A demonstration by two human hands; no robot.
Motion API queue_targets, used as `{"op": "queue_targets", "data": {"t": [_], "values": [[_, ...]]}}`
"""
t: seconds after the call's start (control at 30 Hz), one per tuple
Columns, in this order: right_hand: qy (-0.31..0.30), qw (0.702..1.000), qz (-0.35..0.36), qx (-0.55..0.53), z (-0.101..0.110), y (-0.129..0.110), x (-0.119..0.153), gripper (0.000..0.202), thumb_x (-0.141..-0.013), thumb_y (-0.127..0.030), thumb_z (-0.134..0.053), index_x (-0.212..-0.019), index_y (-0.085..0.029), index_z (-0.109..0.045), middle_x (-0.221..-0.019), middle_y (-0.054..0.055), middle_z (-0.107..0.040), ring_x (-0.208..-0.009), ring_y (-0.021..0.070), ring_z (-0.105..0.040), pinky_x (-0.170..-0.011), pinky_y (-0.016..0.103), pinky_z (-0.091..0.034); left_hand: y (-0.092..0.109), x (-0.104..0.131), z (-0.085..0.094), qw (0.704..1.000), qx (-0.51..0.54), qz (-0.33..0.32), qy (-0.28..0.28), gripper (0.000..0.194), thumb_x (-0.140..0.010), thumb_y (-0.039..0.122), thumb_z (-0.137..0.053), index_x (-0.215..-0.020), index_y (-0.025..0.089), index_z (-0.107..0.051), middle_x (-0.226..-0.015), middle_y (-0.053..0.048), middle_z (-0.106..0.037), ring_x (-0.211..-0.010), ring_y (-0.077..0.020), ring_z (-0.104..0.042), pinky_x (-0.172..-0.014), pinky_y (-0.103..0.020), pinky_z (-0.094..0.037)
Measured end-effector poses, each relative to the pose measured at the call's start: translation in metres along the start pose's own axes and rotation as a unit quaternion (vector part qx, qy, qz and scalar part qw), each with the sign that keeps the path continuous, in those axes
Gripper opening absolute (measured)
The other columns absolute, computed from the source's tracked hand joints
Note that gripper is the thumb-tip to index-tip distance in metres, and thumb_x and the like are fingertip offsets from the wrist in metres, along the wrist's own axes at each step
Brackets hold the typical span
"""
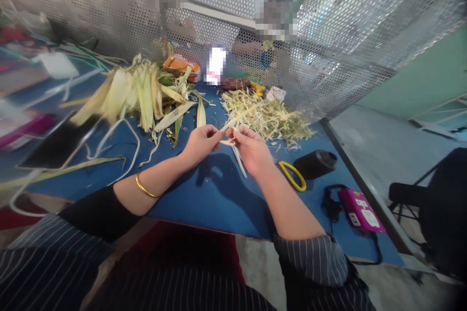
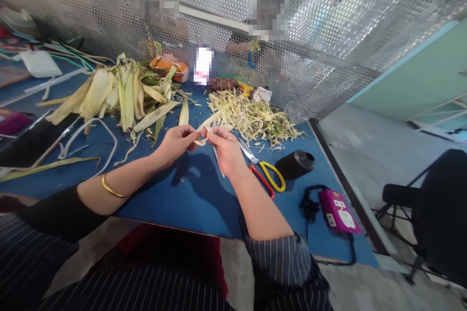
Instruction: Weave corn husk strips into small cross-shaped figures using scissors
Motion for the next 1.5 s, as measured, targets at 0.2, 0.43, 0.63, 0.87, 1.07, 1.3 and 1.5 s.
{"op": "queue_targets", "data": {"t": [0.2, 0.43, 0.63, 0.87, 1.07, 1.3, 1.5], "values": [[0.009, 0.991, 0.117, 0.069, 0.004, -0.040, 0.010, 0.009, -0.074, -0.031, -0.063, -0.076, -0.023, -0.061, -0.111, 0.004, -0.066, -0.113, 0.0232, -0.055, -0.089, 0.039, -0.045, -0.008, -0.001, 0.004, 0.999, -0.006, 0.044, 0.007, 0.017, -0.074, 0.027, -0.059, -0.060, 0.018, -0.053, -0.048, -0.003, -0.058, -0.043, -0.0123, -0.055, -0.048, -0.026, -0.044], [0.039, 0.952, 0.266, 0.143, 0.016, -0.085, 0.026, 0.019, -0.081, -0.044, -0.055, -0.088, -0.028, -0.063, -0.133, 0.000, -0.054, -0.121, 0.0274, -0.052, -0.090, 0.045, -0.045, -0.010, -0.002, 0.007, 0.998, -0.009, 0.064, 0.023, 0.015, -0.070, 0.022, -0.058, -0.057, 0.018, -0.052, -0.049, -0.002, -0.056, -0.042, -0.0120, -0.053, -0.047, -0.027, -0.045], [0.091, 0.917, 0.362, 0.140, 0.037, -0.120, 0.047, 0.023, -0.084, -0.042, -0.049, -0.098, -0.034, -0.064, -0.142, -0.006, -0.043, -0.129, 0.0267, -0.044, -0.096, 0.046, -0.042, -0.017, -0.003, 0.008, 0.993, 0.033, 0.111, 0.024, 0.016, -0.072, 0.021, -0.059, -0.059, 0.018, -0.051, -0.051, -0.002, -0.058, -0.046, -0.0148, -0.058, -0.048, -0.029, -0.047], [0.167, 0.938, 0.299, 0.056, 0.063, -0.098, 0.032, 0.009, -0.081, -0.034, -0.056, -0.083, -0.026, -0.059, -0.098, 0.000, -0.066, -0.085, 0.0165, -0.066, -0.074, 0.033, -0.050, -0.010, 0.000, 0.004, 0.986, 0.104, 0.131, 0.011, 0.015, -0.078, 0.028, -0.062, -0.073, 0.017, -0.052, -0.079, -0.009, -0.070, -0.059, -0.0155, -0.065, -0.049, -0.026, -0.047], [0.110, 0.984, 0.033, 0.134, 0.027, -0.011, 0.009, 0.018, -0.070, -0.036, -0.067, -0.069, -0.021, -0.057, -0.061, -0.002, -0.057, -0.057, 0.0127, -0.054, -0.054, 0.027, -0.044, 0.001, 0.006, -0.001, 0.990, 0.123, 0.070, 0.003, 0.019, -0.071, 0.031, -0.069, -0.069, 0.016, -0.057, -0.069, -0.002, -0.062, -0.062, -0.0103, -0.058, -0.054, -0.021, -0.046], [0.086, 0.980, 0.025, 0.177, 0.008, 0.017, 0.010, 0.024, -0.071, -0.042, -0.065, -0.068, -0.021, -0.054, -0.058, -0.005, -0.050, -0.053, 0.0101, -0.045, -0.050, 0.024, -0.040, -0.004, 0.012, -0.014, 0.975, 0.194, 0.099, -0.036, 0.013, -0.071, 0.024, -0.069, -0.068, 0.016, -0.059, -0.066, 0.002, -0.059, -0.059, -0.0079, -0.055, -0.055, -0.021, -0.046], [0.102, 0.964, 0.063, 0.239, 0.012, 0.015, 0.010, 0.021, -0.071, -0.039, -0.066, -0.077, -0.022, -0.055, -0.065, -0.003, -0.055, -0.058, 0.0117, -0.050, -0.054, 0.026, -0.044, -0.007, 0.012, -0.016, 0.962, 0.233, 0.137, -0.047, 0.005, -0.072, 0.019, -0.069, -0.072, 0.015, -0.067, -0.073, -0.002, -0.066, -0.063, -0.0095, -0.060, -0.063, -0.024, -0.050]]}}
Point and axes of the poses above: each hand's wrist, its own x-axis away from the middle knuckle, its own z-axis out of the back of the hand, y = z × x, the point moved 7 cm from there along -x, towards the middle knuckle
